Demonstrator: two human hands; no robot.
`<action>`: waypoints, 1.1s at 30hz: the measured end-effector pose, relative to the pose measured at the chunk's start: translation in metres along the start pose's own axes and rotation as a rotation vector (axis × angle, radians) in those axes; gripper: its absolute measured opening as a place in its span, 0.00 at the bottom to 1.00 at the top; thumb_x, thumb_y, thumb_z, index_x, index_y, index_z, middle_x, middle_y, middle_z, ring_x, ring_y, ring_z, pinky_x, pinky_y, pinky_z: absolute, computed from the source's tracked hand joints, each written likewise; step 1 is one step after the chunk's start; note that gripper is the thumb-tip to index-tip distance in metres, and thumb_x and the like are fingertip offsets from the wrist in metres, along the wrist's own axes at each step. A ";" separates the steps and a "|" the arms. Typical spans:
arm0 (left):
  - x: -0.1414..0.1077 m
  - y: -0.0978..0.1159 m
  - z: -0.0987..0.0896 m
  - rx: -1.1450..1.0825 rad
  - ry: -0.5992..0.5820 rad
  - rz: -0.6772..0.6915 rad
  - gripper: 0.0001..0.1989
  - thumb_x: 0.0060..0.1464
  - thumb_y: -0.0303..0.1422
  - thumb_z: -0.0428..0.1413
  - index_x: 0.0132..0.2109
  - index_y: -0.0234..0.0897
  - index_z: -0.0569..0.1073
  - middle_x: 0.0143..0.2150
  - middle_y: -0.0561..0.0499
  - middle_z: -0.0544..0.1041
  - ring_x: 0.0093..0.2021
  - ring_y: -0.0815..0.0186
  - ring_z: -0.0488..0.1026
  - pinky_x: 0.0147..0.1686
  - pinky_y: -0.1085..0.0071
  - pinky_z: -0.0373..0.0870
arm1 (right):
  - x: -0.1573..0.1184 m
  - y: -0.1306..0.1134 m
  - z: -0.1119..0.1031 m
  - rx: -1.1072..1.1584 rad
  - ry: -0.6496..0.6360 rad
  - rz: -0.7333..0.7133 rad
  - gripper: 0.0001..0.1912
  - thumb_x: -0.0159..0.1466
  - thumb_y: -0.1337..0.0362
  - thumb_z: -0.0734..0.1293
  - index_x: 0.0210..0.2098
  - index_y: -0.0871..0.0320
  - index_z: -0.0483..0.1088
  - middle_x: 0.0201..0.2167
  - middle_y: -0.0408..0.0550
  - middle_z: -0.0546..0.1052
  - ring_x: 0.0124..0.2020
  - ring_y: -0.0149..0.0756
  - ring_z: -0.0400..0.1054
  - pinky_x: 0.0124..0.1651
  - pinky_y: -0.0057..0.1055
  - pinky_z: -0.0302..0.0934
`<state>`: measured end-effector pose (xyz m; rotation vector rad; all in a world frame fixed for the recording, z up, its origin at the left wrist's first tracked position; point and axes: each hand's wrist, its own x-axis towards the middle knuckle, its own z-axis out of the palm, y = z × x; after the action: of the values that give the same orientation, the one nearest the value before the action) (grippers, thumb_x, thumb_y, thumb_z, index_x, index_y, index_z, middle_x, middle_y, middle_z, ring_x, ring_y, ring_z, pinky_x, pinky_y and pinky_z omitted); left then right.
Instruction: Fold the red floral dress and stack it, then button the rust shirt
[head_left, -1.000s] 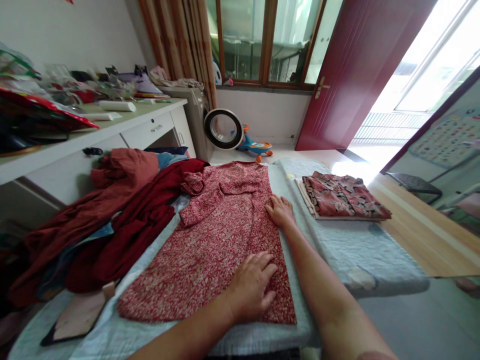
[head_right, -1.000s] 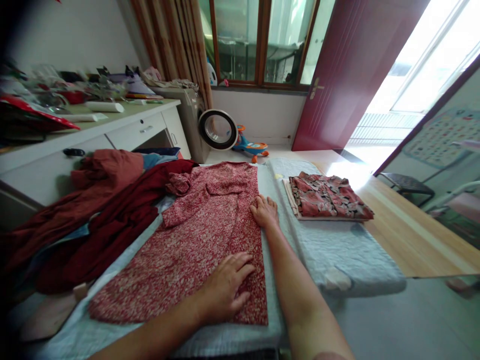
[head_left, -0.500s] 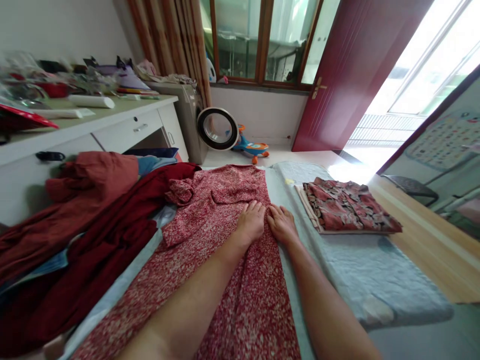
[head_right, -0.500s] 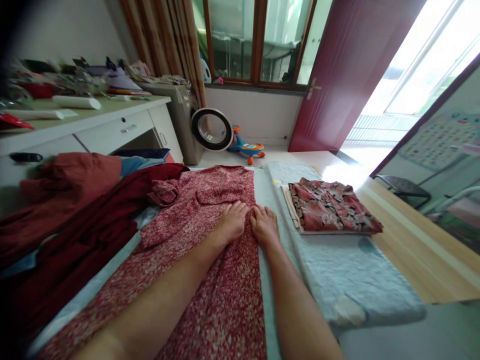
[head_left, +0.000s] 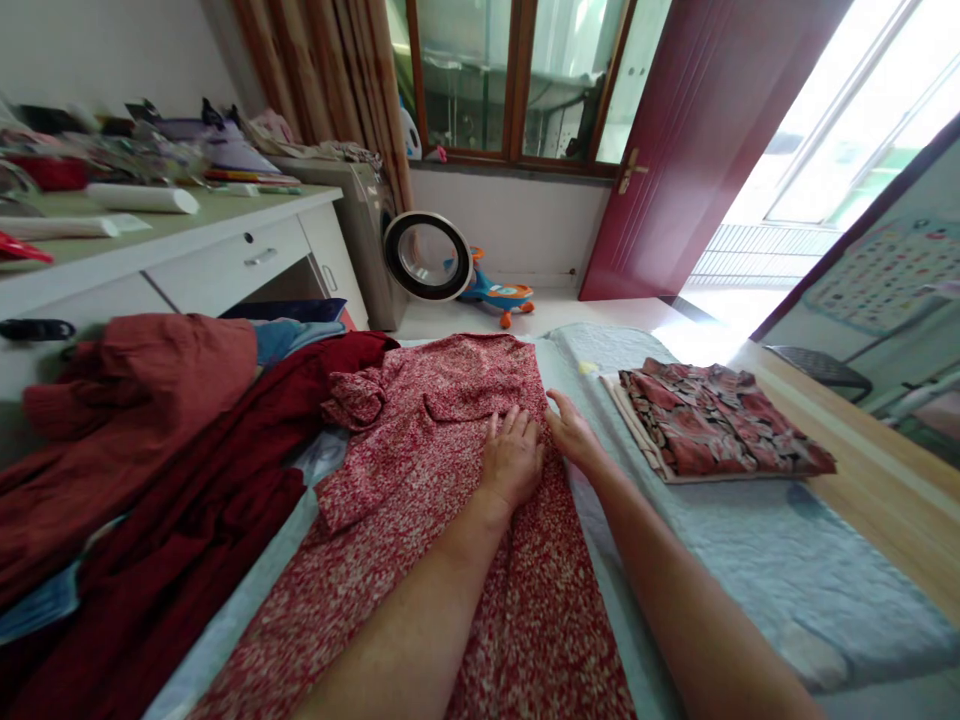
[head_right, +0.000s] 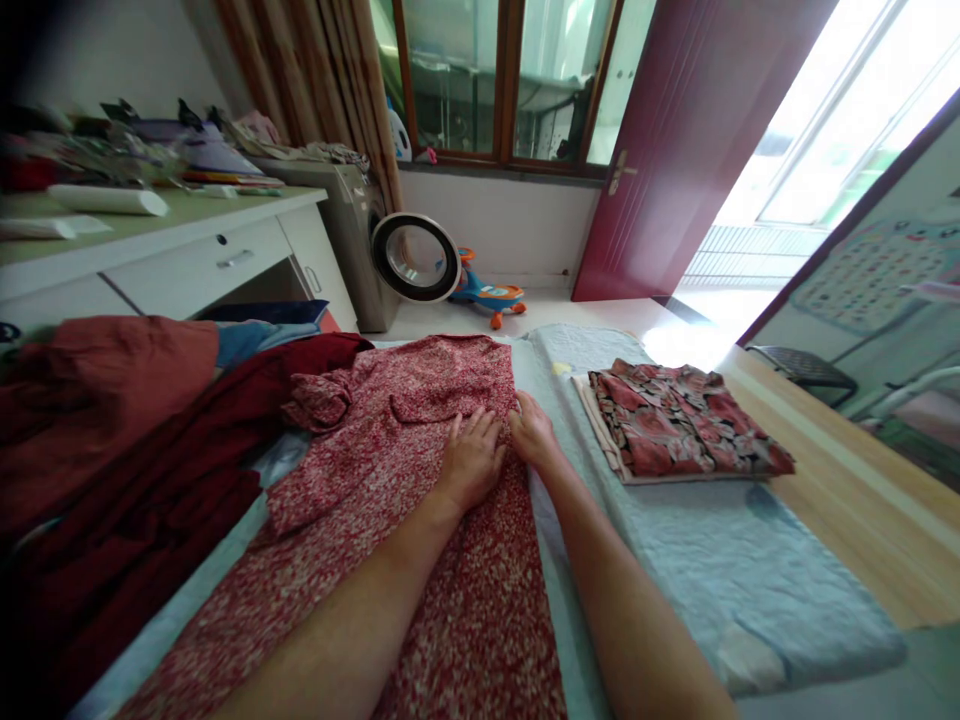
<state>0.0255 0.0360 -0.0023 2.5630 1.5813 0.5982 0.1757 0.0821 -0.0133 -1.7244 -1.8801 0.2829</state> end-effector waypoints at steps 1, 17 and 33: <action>0.001 -0.001 -0.001 0.003 0.003 -0.013 0.21 0.64 0.37 0.45 0.62 0.37 0.66 0.68 0.44 0.63 0.70 0.57 0.51 0.68 0.48 0.43 | 0.010 -0.005 0.003 -0.016 -0.010 -0.026 0.26 0.67 0.64 0.52 0.63 0.60 0.60 0.63 0.52 0.67 0.64 0.36 0.59 0.65 0.34 0.52; 0.005 -0.011 0.000 -0.006 -0.043 -0.100 0.23 0.60 0.40 0.52 0.60 0.36 0.67 0.64 0.43 0.67 0.65 0.53 0.58 0.63 0.52 0.54 | 0.094 -0.015 0.015 -0.300 -0.122 -0.014 0.22 0.69 0.64 0.51 0.58 0.55 0.66 0.58 0.52 0.71 0.58 0.41 0.63 0.60 0.37 0.52; 0.007 -0.009 0.000 -0.054 -0.051 -0.147 0.22 0.59 0.39 0.53 0.59 0.38 0.67 0.64 0.44 0.67 0.65 0.52 0.57 0.63 0.50 0.53 | 0.159 0.012 0.035 -0.275 -0.124 -0.018 0.26 0.68 0.63 0.52 0.64 0.49 0.61 0.64 0.43 0.65 0.62 0.43 0.55 0.62 0.41 0.50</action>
<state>0.0209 0.0460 -0.0024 2.3780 1.6941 0.5486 0.1651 0.2447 -0.0065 -1.9046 -2.1044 0.1307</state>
